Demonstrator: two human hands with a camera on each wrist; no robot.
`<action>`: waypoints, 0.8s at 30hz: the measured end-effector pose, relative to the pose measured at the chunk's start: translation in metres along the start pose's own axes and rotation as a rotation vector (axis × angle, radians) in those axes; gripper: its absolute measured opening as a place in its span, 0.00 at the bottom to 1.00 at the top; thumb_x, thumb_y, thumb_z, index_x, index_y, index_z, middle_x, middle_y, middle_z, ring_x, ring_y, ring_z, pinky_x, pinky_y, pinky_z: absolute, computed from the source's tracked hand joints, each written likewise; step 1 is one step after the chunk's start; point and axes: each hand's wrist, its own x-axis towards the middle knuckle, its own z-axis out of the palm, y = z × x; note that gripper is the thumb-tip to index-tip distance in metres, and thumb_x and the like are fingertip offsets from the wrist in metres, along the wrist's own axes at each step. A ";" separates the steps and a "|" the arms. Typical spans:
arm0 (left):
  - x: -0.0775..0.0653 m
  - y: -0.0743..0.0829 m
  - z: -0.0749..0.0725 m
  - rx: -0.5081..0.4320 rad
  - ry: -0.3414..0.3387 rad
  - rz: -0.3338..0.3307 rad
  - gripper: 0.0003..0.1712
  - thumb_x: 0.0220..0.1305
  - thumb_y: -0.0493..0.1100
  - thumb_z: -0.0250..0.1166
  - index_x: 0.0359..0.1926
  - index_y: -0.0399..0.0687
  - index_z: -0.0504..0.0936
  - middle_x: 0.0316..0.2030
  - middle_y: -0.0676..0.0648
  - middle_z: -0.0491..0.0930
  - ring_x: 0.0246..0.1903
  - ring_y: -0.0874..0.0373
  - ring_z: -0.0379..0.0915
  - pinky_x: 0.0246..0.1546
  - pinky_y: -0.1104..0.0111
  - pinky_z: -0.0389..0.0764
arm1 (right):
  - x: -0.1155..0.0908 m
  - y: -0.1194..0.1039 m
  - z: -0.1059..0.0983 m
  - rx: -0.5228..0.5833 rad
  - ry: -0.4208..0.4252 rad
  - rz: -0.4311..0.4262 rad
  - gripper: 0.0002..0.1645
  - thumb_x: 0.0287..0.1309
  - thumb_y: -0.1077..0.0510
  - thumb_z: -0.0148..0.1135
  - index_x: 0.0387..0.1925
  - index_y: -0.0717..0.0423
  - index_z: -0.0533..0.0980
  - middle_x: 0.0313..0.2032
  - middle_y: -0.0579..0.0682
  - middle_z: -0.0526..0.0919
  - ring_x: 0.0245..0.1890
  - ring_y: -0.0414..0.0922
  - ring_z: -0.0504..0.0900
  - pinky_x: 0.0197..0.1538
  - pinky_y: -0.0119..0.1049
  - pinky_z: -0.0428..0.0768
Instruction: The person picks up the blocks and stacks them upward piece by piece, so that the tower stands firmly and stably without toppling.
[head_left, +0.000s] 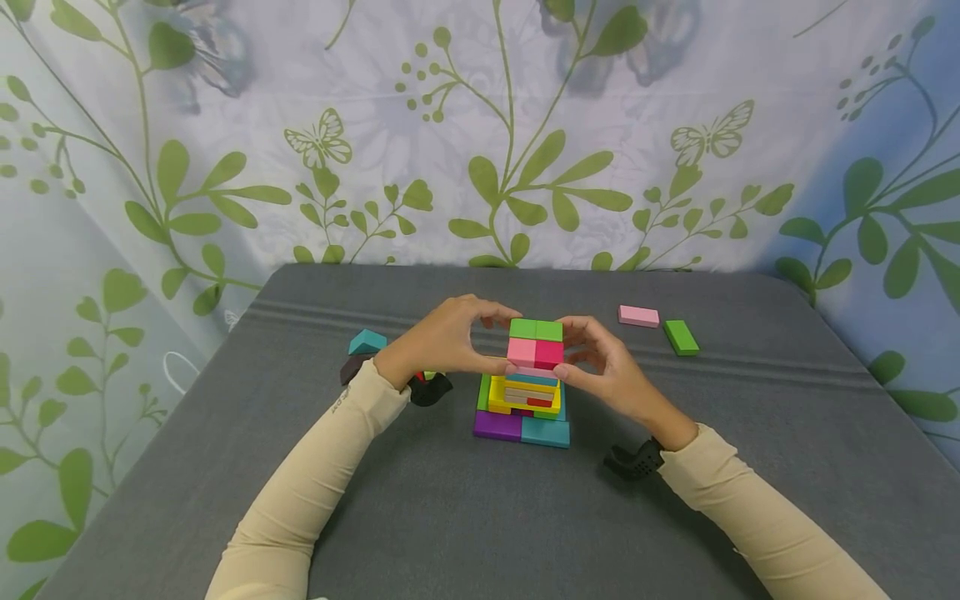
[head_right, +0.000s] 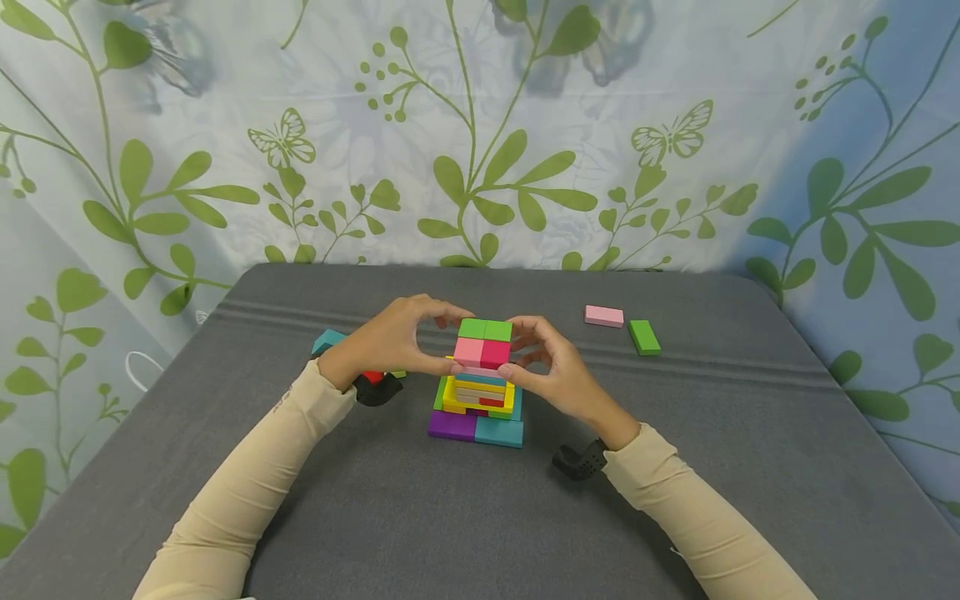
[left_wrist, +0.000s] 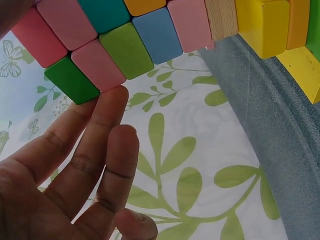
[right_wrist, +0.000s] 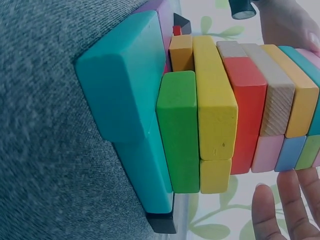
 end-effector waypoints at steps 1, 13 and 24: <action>0.000 0.000 0.000 0.000 0.000 -0.001 0.40 0.60 0.54 0.80 0.71 0.43 0.82 0.57 0.45 0.86 0.51 0.51 0.75 0.53 0.51 0.79 | 0.000 0.000 0.000 -0.001 -0.001 0.000 0.30 0.68 0.68 0.66 0.67 0.73 0.68 0.56 0.46 0.80 0.56 0.41 0.79 0.56 0.31 0.80; -0.002 0.002 -0.002 0.031 0.015 0.008 0.41 0.60 0.54 0.81 0.71 0.43 0.82 0.56 0.45 0.86 0.51 0.52 0.77 0.54 0.52 0.79 | 0.000 -0.002 0.000 -0.008 -0.002 0.006 0.30 0.68 0.67 0.67 0.67 0.72 0.69 0.55 0.49 0.80 0.55 0.41 0.80 0.56 0.31 0.80; -0.004 0.004 -0.005 0.040 -0.001 -0.016 0.48 0.60 0.56 0.81 0.77 0.43 0.76 0.60 0.47 0.86 0.54 0.51 0.75 0.56 0.53 0.78 | 0.001 -0.003 0.000 -0.020 -0.018 0.002 0.34 0.67 0.66 0.71 0.68 0.73 0.68 0.57 0.54 0.80 0.56 0.39 0.79 0.56 0.32 0.81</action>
